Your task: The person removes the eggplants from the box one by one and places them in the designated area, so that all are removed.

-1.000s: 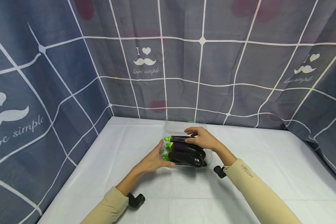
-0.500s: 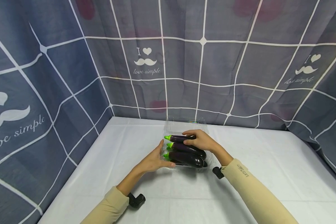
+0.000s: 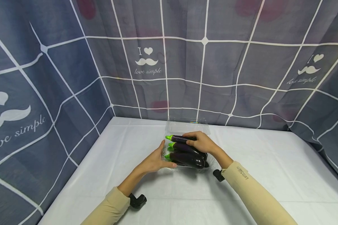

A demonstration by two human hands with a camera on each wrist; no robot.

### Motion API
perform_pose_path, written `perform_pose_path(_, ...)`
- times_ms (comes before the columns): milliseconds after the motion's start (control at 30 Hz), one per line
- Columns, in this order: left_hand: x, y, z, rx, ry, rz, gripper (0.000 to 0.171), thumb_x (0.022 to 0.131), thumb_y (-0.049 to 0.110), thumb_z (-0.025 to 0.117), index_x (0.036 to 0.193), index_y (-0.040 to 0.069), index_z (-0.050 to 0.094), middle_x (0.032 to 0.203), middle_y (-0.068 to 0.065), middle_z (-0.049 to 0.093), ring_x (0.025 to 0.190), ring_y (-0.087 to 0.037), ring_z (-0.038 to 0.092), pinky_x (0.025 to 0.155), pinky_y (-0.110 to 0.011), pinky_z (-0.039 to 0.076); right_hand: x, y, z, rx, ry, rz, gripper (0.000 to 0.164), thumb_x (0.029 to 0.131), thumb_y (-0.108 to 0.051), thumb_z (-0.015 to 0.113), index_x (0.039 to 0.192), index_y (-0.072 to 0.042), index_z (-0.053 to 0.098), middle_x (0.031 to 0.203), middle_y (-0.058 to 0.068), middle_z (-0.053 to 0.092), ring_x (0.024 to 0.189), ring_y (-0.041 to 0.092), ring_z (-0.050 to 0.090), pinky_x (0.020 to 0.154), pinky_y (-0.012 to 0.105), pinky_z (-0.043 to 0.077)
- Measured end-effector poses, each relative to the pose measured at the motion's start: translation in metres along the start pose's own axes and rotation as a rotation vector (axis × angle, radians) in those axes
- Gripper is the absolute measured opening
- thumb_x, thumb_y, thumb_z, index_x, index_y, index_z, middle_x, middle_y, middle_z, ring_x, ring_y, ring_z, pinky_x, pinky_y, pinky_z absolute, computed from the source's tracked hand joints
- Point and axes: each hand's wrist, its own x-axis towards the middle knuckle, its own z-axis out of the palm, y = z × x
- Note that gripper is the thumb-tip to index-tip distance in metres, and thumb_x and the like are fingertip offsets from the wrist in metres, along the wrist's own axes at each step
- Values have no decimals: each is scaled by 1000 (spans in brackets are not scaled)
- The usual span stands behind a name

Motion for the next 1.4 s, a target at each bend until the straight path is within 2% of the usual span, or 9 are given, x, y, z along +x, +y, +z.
perform_pose_path(233,0,0,0,-12,8,11,119,79,25,85,156,-1,-1,161,-20,14,146,-32,18,114,-55,17,-1,1,1,-3,8,0,35,95,-6,61,129,2,64,125,18,64,118,33,58,100,51,42)
perform_pose_path(600,-1,0,-1,11,13,-14,119,79,27,85,157,0,0,160,-23,16,146,-35,19,113,-56,19,-2,3,3,-12,70,3,36,96,-7,62,130,2,63,128,18,63,121,34,56,100,51,42)
perform_pose_path(867,-1,1,0,45,18,-21,120,78,30,86,157,1,1,160,-22,15,146,-35,17,113,-55,20,-5,6,-1,-22,179,38,41,100,-12,59,140,-6,56,133,18,60,105,32,63,88,48,47)
perform_pose_path(1100,0,-2,0,55,15,-19,121,77,33,86,157,1,1,160,-22,15,146,-35,17,113,-55,20,-10,4,-12,3,232,-14,43,101,-8,55,143,-7,52,141,18,53,119,37,54,96,53,43)
perform_pose_path(1267,1,-3,0,65,20,-30,121,77,34,86,158,2,1,161,-21,15,146,-35,17,113,-55,21,-15,5,-21,17,270,-30,43,100,-6,56,143,-7,51,134,23,54,114,39,55,93,54,44)
perform_pose_path(1400,1,-1,0,74,20,-31,121,77,34,86,158,3,1,161,-20,16,146,-35,17,113,-56,22,-22,9,-26,11,319,-8,40,99,-5,58,139,-5,53,116,26,54,101,41,57,81,50,48)
